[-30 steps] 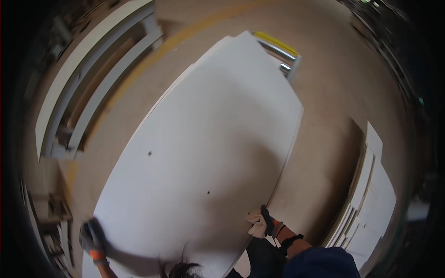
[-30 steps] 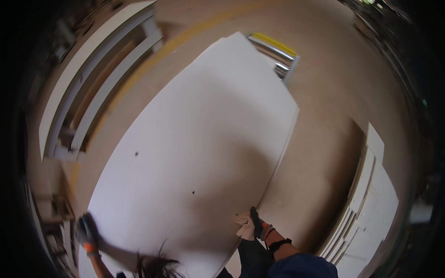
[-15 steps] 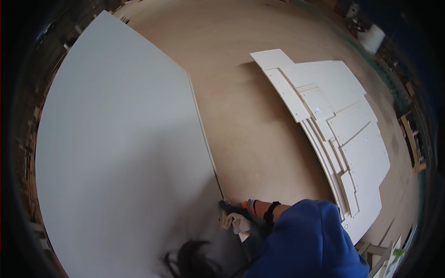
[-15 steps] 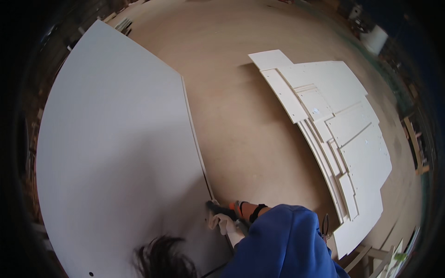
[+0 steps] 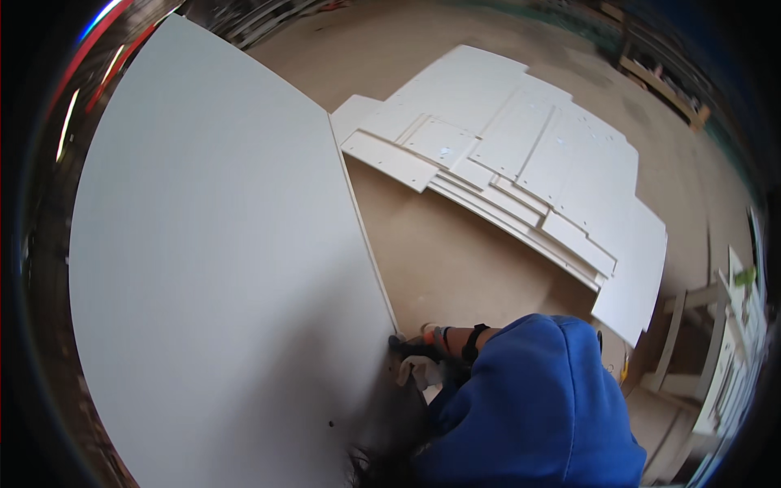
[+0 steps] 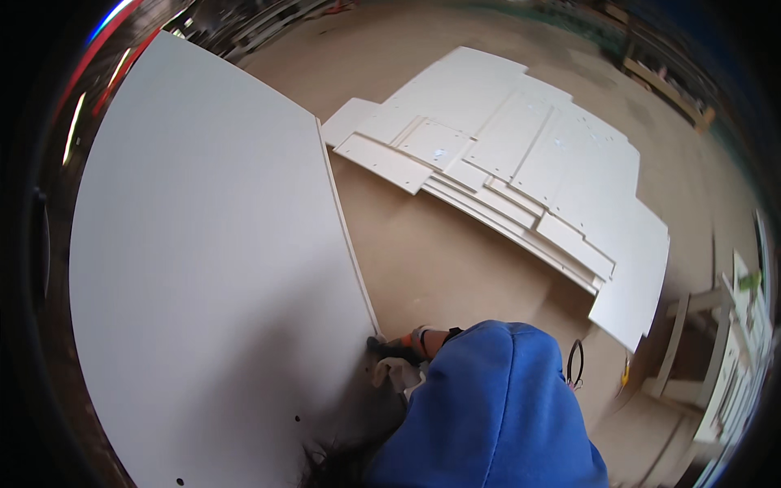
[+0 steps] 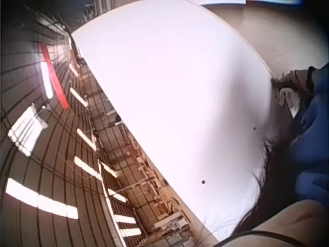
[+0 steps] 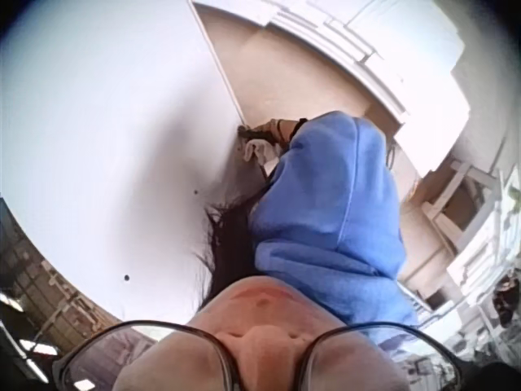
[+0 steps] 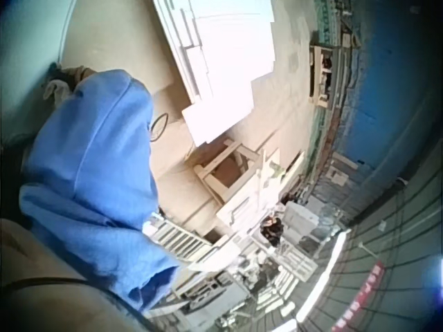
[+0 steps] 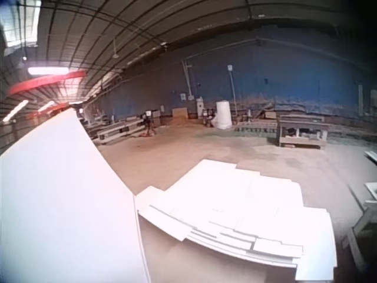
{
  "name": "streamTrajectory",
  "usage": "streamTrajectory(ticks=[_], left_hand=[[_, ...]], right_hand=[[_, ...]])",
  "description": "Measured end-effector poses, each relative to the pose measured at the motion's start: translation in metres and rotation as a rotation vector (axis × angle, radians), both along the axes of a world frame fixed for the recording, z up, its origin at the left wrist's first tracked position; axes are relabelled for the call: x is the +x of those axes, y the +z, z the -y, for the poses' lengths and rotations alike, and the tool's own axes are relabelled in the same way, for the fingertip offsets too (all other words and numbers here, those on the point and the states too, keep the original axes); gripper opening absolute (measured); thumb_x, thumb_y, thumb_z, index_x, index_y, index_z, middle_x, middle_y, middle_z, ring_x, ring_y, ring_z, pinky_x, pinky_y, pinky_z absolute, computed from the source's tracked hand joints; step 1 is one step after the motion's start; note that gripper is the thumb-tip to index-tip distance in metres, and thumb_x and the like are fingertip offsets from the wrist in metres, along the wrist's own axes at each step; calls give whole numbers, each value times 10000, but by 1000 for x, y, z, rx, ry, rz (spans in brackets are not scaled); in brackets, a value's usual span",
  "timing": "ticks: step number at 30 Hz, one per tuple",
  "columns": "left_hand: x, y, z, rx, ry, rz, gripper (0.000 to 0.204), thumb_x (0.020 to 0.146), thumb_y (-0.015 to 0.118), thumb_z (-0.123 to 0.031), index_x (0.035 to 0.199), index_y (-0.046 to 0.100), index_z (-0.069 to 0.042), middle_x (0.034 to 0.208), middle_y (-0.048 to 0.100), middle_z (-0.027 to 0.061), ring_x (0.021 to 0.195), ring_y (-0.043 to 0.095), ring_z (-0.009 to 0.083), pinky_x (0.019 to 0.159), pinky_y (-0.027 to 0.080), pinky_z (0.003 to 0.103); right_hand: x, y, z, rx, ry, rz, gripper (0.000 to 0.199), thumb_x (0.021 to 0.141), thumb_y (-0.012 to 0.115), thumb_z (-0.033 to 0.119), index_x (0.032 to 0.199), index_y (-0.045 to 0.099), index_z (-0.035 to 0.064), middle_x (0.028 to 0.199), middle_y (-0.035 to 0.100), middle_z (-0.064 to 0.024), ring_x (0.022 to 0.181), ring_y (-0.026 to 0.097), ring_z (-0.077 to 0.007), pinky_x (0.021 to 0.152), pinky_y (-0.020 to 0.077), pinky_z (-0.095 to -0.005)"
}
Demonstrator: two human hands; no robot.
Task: Cleaning and stacking white furniture panels using a hand scraper and a cloth with cleaning liquid.
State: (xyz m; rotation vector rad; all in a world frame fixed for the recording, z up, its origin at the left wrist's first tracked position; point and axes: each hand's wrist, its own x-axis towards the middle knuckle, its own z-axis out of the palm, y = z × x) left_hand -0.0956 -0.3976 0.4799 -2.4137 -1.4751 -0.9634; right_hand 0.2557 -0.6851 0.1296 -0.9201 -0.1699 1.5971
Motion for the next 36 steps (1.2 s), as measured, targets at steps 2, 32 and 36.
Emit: streamTrajectory(ticks=[2,32,36], left_hand=[[38,14,-2,38,-87,2,336,967,478,-326,1033,641,-40,1009,659,168,824,625,311,705,523,428],[465,99,-39,340,-665,245,460,1001,368,-346,965,636,27,909,650,171,759,573,280,701,471,387],[547,93,-36,249,-936,138,471,1008,299,-336,849,557,24,768,554,159,681,506,302,650,416,382]], right_hand=[[11,5,24,7,-77,1,582,910,488,535,1335,424,144,1381,413,-147,1289,404,-269,1006,389,-503],[195,-6,189,-123,-743,-36,595,964,344,555,1183,574,51,1230,565,-141,1182,507,-255,1008,391,-391],[224,-35,197,-174,-790,15,615,971,325,557,1163,594,39,1210,585,-140,1168,520,-253,1008,391,-376]])
